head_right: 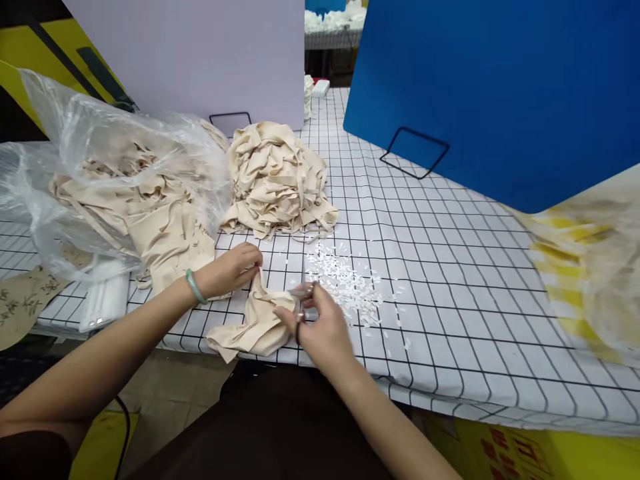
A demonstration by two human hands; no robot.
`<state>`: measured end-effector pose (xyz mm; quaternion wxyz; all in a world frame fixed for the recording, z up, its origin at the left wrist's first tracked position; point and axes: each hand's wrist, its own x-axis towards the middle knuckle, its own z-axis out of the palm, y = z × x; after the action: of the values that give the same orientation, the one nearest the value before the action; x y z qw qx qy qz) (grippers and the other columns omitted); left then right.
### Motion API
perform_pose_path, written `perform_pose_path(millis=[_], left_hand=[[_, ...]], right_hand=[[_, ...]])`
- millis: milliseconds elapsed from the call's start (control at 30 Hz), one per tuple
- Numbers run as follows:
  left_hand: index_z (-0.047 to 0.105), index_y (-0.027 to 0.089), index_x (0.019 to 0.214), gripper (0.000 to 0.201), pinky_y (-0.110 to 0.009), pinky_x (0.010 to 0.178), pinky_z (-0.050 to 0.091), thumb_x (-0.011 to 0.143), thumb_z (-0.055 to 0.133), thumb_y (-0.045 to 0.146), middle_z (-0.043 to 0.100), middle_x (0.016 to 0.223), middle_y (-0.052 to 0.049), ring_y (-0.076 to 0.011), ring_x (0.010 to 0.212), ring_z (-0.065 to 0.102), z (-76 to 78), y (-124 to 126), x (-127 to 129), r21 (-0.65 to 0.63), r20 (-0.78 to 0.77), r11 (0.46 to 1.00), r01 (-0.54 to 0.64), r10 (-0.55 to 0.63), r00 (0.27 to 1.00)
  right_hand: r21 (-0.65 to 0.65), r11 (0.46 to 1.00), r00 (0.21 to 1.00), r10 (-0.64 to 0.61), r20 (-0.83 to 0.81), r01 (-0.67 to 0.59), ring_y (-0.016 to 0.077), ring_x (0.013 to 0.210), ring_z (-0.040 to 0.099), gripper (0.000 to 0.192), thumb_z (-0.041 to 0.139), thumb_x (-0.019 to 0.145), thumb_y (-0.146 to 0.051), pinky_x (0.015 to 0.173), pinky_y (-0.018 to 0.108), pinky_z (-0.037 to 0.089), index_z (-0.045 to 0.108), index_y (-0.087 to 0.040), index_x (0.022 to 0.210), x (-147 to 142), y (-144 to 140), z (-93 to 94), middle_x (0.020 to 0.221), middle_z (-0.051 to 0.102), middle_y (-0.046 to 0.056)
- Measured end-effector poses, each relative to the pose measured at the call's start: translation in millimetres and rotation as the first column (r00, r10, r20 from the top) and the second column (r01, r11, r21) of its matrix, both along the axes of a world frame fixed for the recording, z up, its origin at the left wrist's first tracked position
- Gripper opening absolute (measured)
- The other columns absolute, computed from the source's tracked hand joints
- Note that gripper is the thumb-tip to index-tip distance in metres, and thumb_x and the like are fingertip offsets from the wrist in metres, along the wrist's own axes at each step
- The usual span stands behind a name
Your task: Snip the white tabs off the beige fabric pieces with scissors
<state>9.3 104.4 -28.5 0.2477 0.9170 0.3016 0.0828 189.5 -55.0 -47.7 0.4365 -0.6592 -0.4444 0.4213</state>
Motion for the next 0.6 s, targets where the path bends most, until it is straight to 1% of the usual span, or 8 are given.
perform_pose_path(millis=[67, 133, 233, 300, 400, 467, 533, 600], left_hand=[[0.056, 0.017, 0.083, 0.009, -0.029, 0.069, 0.047, 0.089, 0.05, 0.019, 0.058, 0.073, -0.001, -0.0159, 0.069, 0.053, 21.7, -6, -8, -0.058, 0.016, 0.998, -0.038, 0.039, 0.999], [0.056, 0.017, 0.085, 0.013, -0.023, 0.057, 0.041, 0.091, 0.05, 0.027, 0.053, 0.065, 0.003, -0.0121, 0.058, 0.047, 44.9, -12, -20, -0.194, -0.001, 0.974, -0.113, 0.115, 0.993], [0.059, 0.016, 0.08, 0.026, -0.021, 0.052, 0.034, 0.092, 0.054, 0.039, 0.048, 0.061, 0.004, -0.0105, 0.054, 0.042, 70.9, -20, -42, -0.41, -0.125, 0.88, -0.241, 0.208, 0.97], [0.062, 0.015, 0.08, 0.032, -0.021, 0.049, 0.031, 0.092, 0.054, 0.044, 0.045, 0.06, 0.004, -0.0098, 0.052, 0.039, 79.7, -27, -56, -0.522, -0.177, 0.812, -0.262, 0.197, 0.964], [0.069, 0.016, 0.091, 0.035, -0.022, 0.053, 0.038, 0.096, 0.051, 0.046, 0.048, 0.066, 0.001, -0.0114, 0.058, 0.045, 81.9, -43, -65, -0.649, -0.031, 0.742, -0.167, 0.194, 0.981], [0.073, 0.017, 0.092, 0.032, -0.028, 0.074, 0.05, 0.096, 0.054, 0.043, 0.057, 0.084, -0.005, -0.0171, 0.081, 0.057, 76.6, -55, -60, -0.583, 0.217, 0.808, -0.083, 0.254, 0.943], [0.074, 0.018, 0.087, 0.027, -0.034, 0.097, 0.047, 0.096, 0.057, 0.037, 0.058, 0.107, -0.009, -0.0226, 0.109, 0.056, 65.9, -67, -47, -0.479, 0.477, 0.877, -0.046, 0.304, 0.825], [0.072, 0.018, 0.085, 0.026, -0.034, 0.097, 0.047, 0.098, 0.055, 0.032, 0.057, 0.114, -0.009, -0.0219, 0.109, 0.057, 51.4, -77, -32, -0.501, 0.631, 0.865, -0.028, 0.387, 0.672]], right_hand=[[0.066, 0.998, 0.988, 0.034, -0.152, -0.024, 0.0214, 0.09, 0.065, 0.038, 0.079, 0.074, -0.047, 0.078, 0.035, 0.054, 0.059, -0.024, 0.097, -26, 16, -7.6, 0.105, 0.067, 0.006], [0.096, 0.994, 0.967, 0.066, -0.245, -0.043, 0.0177, 0.076, 0.062, 0.031, 0.077, 0.075, -0.042, 0.069, 0.031, 0.051, 0.056, -0.023, 0.088, -42, 33, -9.8, 0.09, 0.066, 0.002], [0.091, 0.992, 0.913, 0.115, -0.39, -0.086, 0.012, 0.057, 0.05, 0.028, 0.076, 0.07, -0.036, 0.053, 0.025, 0.042, 0.054, -0.022, 0.08, -45, 59, -1.5, 0.068, 0.055, -0.005], [0.103, 0.99, 0.866, 0.137, -0.481, -0.099, 0.01, 0.052, 0.045, 0.027, 0.075, 0.066, -0.032, 0.049, 0.023, 0.036, 0.056, -0.022, 0.082, -39, 75, 7.2, 0.063, 0.052, -0.007], [0.125, 0.987, 0.817, 0.153, -0.556, -0.1, 0.0094, 0.054, 0.046, 0.026, 0.075, 0.062, -0.028, 0.051, 0.022, 0.037, 0.058, -0.021, 0.082, -37, 92, 15.2, 0.066, 0.055, -0.006], [0.114, 0.982, 0.769, 0.187, -0.611, -0.149, 0.01, 0.056, 0.048, 0.028, 0.075, 0.06, -0.028, 0.053, 0.023, 0.039, 0.058, -0.021, 0.081, -46, 93, 14.7, 0.068, 0.058, -0.005], [0.106, 0.971, 0.73, 0.231, -0.643, -0.213, 0.0114, 0.059, 0.05, 0.03, 0.077, 0.06, -0.03, 0.056, 0.024, 0.041, 0.058, -0.021, 0.082, -61, 89, 11.1, 0.069, 0.059, -0.004], [0.107, 0.961, 0.728, 0.264, -0.633, -0.255, 0.013, 0.062, 0.052, 0.03, 0.076, 0.063, -0.037, 0.059, 0.026, 0.043, 0.059, -0.021, 0.082, -73, 80, 7.1, 0.069, 0.058, -0.004]])
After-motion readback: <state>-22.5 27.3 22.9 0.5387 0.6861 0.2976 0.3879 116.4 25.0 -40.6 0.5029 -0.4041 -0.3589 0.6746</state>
